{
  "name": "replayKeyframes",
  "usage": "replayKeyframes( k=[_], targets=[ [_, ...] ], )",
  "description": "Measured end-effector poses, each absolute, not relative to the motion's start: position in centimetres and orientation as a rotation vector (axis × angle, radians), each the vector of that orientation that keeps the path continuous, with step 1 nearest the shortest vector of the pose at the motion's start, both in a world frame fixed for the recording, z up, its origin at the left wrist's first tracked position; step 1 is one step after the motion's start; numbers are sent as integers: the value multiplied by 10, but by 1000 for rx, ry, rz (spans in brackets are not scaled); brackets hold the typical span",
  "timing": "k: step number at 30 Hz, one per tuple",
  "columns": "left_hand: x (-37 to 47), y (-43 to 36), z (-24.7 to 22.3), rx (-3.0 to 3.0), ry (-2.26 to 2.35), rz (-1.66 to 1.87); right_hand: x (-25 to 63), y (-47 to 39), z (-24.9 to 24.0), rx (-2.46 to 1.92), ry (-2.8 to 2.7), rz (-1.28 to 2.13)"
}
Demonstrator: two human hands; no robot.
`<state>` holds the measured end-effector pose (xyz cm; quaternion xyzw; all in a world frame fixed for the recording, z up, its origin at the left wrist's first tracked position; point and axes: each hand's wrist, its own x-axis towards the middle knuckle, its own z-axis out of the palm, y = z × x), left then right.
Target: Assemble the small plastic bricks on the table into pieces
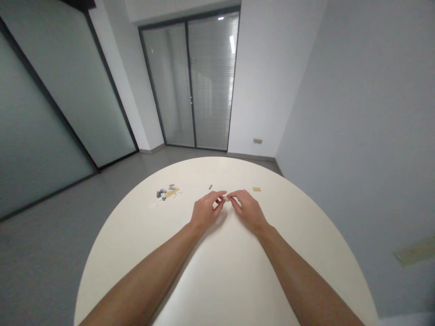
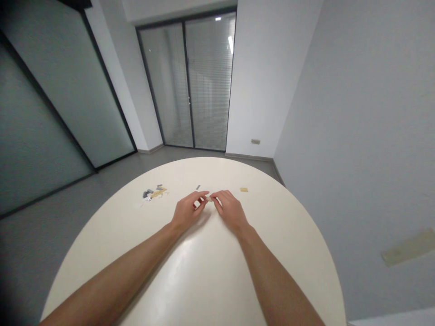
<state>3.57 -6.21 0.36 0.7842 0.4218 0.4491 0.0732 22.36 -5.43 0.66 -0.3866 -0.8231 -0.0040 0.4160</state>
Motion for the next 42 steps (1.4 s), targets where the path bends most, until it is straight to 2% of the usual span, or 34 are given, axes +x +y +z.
replayKeyframes(
  k=[42],
  targets=[
    [33, -58, 1, 2362, 1378, 1323, 224, -52, 3, -961, -2074, -47]
  ],
)
